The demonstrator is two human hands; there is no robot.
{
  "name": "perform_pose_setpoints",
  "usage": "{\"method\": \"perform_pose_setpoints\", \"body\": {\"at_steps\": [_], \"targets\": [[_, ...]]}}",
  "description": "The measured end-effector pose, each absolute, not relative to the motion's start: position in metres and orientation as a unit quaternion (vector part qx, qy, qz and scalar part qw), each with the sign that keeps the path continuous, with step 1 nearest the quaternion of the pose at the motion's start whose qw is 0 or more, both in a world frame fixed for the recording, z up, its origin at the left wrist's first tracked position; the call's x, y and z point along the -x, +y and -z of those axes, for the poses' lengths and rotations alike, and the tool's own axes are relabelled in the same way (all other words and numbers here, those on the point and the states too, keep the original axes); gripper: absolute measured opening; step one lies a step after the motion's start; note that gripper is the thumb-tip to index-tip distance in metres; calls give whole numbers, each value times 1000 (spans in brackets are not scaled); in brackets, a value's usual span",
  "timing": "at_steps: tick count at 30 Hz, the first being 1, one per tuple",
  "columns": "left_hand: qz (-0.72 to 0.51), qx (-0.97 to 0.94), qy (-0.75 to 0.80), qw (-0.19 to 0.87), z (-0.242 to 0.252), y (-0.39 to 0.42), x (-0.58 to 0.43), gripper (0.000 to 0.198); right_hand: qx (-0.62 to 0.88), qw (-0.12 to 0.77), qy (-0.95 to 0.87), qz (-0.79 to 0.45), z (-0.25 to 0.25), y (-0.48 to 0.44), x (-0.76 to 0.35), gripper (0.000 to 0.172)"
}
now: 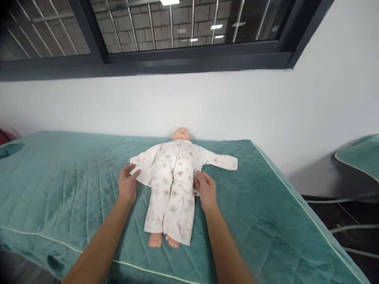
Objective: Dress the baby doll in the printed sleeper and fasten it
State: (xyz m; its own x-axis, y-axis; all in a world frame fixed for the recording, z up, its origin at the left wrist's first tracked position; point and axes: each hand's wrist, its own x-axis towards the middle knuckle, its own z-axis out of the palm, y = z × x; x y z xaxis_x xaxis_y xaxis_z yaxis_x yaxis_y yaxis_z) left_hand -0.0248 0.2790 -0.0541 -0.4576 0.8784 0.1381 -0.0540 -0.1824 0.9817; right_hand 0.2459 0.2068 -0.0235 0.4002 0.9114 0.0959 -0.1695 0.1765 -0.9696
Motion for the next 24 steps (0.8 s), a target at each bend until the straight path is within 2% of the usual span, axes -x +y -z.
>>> {"method": "perform_pose_setpoints", "body": {"at_steps": [2,5,9,12,14,16,18,19,21,24], "targets": [[-701,-320,459,442,52,282,28,34,492,676,-359,-415,25,209,-247,49],[-712,-276,409,499,40,289,31,20,484,680,-347,-429,26,210,-248,51],[-714,-313,394,488,-4,292,14,21,484,678,-334,-442,28,212,-249,51],[-682,-486,370,403,-45,281,-11,15,500,670,-309,-454,25,214,-248,51],[-565,-653,363,351,-62,269,-28,11,515,659,-298,-461,22,215,-246,51],[-397,-795,321,327,-68,258,-39,20,528,647,-303,-458,18,214,-243,52],[-311,-862,259,306,-64,251,-43,24,546,639,-319,-438,15,211,-240,54],[-308,-872,237,298,-60,251,-43,24,557,635,-329,-422,14,210,-238,54],[-377,-847,254,278,-51,257,-39,22,585,628,-346,-378,9,207,-236,51],[-506,-726,401,236,-43,288,-34,21,621,621,-385,-282,-2,213,-236,35]]}}
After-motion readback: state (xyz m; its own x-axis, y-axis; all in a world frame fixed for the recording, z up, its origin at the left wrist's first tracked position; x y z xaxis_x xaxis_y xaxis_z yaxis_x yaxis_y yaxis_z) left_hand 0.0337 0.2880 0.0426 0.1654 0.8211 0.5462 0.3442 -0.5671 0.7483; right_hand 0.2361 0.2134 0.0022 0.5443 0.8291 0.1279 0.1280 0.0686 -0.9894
